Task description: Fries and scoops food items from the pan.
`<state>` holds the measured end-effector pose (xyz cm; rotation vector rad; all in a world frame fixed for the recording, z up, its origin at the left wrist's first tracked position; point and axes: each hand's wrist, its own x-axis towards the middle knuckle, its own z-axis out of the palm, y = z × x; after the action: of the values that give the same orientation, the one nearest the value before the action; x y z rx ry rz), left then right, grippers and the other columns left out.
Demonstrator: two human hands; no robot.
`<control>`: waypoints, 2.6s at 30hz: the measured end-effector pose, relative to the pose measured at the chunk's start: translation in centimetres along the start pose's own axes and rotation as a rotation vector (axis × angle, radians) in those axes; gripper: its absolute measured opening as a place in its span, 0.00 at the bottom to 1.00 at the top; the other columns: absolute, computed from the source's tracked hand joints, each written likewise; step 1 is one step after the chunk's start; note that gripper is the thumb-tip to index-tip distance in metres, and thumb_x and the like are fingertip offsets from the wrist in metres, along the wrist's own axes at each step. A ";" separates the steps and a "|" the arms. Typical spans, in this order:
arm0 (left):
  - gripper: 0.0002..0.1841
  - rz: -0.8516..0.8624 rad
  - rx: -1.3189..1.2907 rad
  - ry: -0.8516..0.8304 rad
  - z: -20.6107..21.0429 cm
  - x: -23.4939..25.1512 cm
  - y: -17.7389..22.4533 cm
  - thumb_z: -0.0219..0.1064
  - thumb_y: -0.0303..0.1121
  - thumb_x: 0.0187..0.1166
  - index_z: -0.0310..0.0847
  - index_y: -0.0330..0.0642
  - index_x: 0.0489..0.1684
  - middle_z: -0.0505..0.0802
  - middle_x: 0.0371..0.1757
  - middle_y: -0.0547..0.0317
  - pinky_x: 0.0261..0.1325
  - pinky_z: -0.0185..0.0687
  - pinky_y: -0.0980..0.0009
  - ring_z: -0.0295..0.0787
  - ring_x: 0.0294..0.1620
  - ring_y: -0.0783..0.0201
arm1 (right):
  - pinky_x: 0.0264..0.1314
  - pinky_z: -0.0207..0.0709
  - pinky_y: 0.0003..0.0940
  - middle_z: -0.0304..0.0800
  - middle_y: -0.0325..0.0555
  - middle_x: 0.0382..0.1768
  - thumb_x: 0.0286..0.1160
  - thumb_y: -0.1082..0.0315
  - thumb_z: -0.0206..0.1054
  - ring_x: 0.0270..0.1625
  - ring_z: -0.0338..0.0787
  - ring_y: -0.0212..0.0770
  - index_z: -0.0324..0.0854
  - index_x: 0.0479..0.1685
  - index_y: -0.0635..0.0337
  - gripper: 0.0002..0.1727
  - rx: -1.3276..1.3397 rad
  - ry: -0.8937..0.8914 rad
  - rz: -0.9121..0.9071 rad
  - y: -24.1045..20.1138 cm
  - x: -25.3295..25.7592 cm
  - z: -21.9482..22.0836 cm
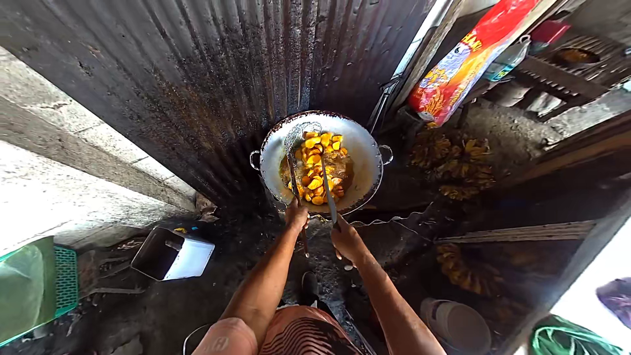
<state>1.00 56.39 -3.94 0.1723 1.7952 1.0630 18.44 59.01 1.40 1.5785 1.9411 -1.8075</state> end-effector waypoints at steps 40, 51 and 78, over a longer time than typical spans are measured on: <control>0.22 -0.037 -0.073 0.113 3.2 -0.8 0.3 0.57 0.25 0.85 0.67 0.41 0.78 0.82 0.27 0.50 0.14 0.74 0.68 0.76 0.13 0.62 | 0.40 0.85 0.50 0.89 0.57 0.51 0.91 0.60 0.54 0.34 0.90 0.49 0.46 0.98 0.41 0.36 -0.279 0.016 -0.001 1.2 -1.3 -0.2; 0.33 0.024 0.300 0.179 5.5 -0.3 -0.8 0.55 0.25 0.87 0.53 0.44 0.94 0.88 0.64 0.38 0.44 0.89 0.53 0.93 0.45 0.49 | 0.21 0.78 0.38 0.78 0.51 0.33 0.93 0.66 0.50 0.19 0.79 0.42 0.49 0.95 0.48 0.32 0.046 0.166 0.171 4.9 4.2 -3.2; 0.33 -0.072 -0.065 0.147 4.1 -1.2 -1.8 0.54 0.25 0.86 0.54 0.51 0.93 0.80 0.26 0.52 0.13 0.71 0.67 0.75 0.13 0.61 | 0.58 0.83 0.60 0.92 0.59 0.53 0.91 0.58 0.52 0.51 0.93 0.59 0.40 0.99 0.35 0.38 -0.429 0.021 0.070 1.9 -1.9 -0.8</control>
<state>5.49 57.00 -4.86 -0.0104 1.8797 1.1049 21.07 58.07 1.50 1.4971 2.0723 -1.2401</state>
